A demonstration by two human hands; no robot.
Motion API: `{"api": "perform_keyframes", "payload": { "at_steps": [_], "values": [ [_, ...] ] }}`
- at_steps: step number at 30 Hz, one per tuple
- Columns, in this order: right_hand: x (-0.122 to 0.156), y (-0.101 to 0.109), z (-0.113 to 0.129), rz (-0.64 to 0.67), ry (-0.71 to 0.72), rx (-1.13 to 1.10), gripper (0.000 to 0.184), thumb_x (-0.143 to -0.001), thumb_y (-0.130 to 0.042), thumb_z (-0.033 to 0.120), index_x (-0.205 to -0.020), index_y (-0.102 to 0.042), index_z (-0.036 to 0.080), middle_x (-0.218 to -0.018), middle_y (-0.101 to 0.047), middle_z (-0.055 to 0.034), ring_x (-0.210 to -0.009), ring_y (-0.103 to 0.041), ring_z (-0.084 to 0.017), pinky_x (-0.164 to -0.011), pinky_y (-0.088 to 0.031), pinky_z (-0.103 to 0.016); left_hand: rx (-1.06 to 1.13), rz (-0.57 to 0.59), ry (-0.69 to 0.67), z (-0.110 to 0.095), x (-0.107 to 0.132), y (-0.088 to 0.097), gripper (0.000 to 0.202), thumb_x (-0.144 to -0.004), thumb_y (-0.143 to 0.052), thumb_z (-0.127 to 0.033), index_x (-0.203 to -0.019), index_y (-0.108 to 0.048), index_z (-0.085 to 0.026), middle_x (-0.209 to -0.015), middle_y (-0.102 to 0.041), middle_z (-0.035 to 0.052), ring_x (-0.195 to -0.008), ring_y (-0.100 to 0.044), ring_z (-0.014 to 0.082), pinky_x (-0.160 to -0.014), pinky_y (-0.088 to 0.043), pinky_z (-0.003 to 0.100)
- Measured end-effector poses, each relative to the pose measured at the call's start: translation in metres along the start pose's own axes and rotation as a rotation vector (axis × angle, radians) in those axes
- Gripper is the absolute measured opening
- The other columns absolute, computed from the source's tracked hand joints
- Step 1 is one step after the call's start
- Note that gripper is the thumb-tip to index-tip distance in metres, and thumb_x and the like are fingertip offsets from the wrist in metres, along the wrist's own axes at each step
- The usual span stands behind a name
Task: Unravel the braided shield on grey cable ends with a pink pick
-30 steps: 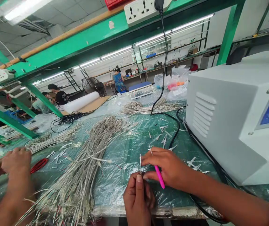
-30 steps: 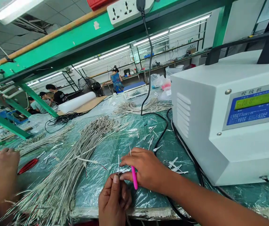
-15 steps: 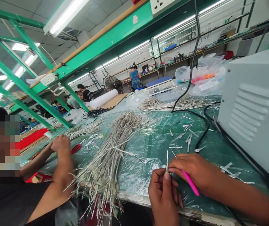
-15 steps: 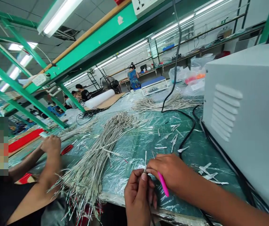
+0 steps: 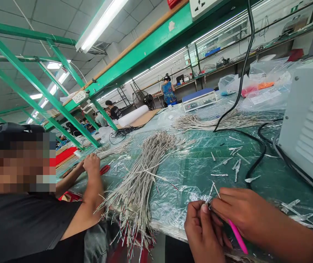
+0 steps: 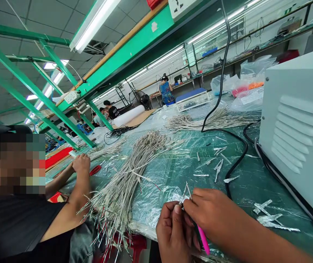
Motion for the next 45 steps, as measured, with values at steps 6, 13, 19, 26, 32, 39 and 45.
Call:
{"api": "perform_keyframes", "payload": {
  "at_steps": [6,13,19,26,32,39,45],
  "values": [
    [0.0,-0.002,-0.016,0.088,-0.235,-0.205,0.034,-0.099,-0.041,0.022,-0.069,-0.055,0.019,-0.063,-0.059,-0.0017,-0.058,-0.05,-0.015,-0.055,-0.029,-0.027,0.006,0.017,-0.012,0.003,-0.001,0.0,0.04,-0.081,-0.065,-0.055,-0.077,-0.055,-0.017,-0.046,-0.041,-0.0101,-0.031,-0.029,0.0017,-0.03,-0.03,0.012],
    [0.003,-0.005,-0.037,0.185,-0.583,-0.441,0.026,-0.091,-0.056,0.032,-0.069,-0.059,0.02,-0.064,-0.065,-0.0001,-0.058,-0.055,-0.014,-0.055,-0.034,-0.024,0.041,0.032,0.044,0.0,-0.003,0.0,0.037,-0.08,-0.069,-0.051,-0.081,-0.057,-0.016,-0.05,-0.049,-0.0079,-0.031,-0.029,0.0014,-0.029,-0.036,0.013],
    [0.007,-0.006,-0.043,0.224,-0.652,-0.421,0.028,-0.087,-0.06,0.039,-0.068,-0.057,0.02,-0.053,-0.056,0.0028,-0.052,-0.045,-0.012,-0.051,-0.029,-0.024,0.093,0.033,0.078,-0.005,-0.004,-0.001,0.031,-0.082,-0.07,-0.045,-0.082,-0.058,-0.015,-0.05,-0.052,-0.0072,-0.031,-0.025,0.0006,-0.028,-0.037,0.013],
    [0.002,-0.002,-0.031,0.229,-0.505,-0.47,0.038,-0.097,-0.046,0.04,-0.067,-0.053,0.019,-0.063,-0.061,0.0004,-0.057,-0.051,-0.012,-0.054,-0.031,-0.023,0.154,0.054,0.093,-0.006,-0.011,0.002,0.032,-0.076,-0.076,-0.042,-0.08,-0.06,-0.015,-0.053,-0.056,-0.0064,-0.03,-0.028,0.0003,-0.026,-0.037,0.013],
    [-0.001,0.001,-0.032,0.181,-0.51,-0.429,0.032,-0.099,-0.042,0.033,-0.072,-0.054,0.02,-0.068,-0.064,-0.0004,-0.061,-0.056,-0.014,-0.058,-0.035,-0.024,0.133,0.049,0.108,-0.008,-0.013,0.003,0.03,-0.076,-0.076,-0.041,-0.08,-0.061,-0.015,-0.054,-0.057,-0.0057,-0.031,-0.027,0.0003,-0.027,-0.038,0.013],
    [0.01,0.007,-0.054,0.056,-0.702,-0.387,0.015,-0.089,-0.061,0.034,-0.095,-0.07,0.024,-0.089,-0.073,-0.0033,-0.08,-0.067,-0.021,-0.072,-0.047,-0.031,0.143,0.103,0.113,-0.012,-0.01,-0.005,0.027,-0.075,-0.079,-0.034,-0.082,-0.061,-0.015,-0.06,-0.065,-0.0018,-0.034,-0.038,0.002,-0.033,-0.043,0.016],
    [0.015,0.03,-0.058,-0.23,-0.783,-0.47,0.038,-0.093,-0.052,0.046,-0.122,-0.063,0.024,-0.098,-0.071,-0.0065,-0.09,-0.067,-0.023,-0.081,-0.05,-0.034,0.0,0.108,0.092,-0.013,-0.012,-0.006,0.031,-0.068,-0.083,-0.028,-0.077,-0.056,-0.017,-0.063,-0.068,-0.001,-0.033,-0.045,0.0059,-0.031,-0.042,0.018]
  ]
}}
Point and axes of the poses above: each hand's wrist, its own x-axis away from the middle knuckle, its own y-axis out of the back of the hand, z = x × y, the point moved 8 cm from there along -x, towards the middle knuckle
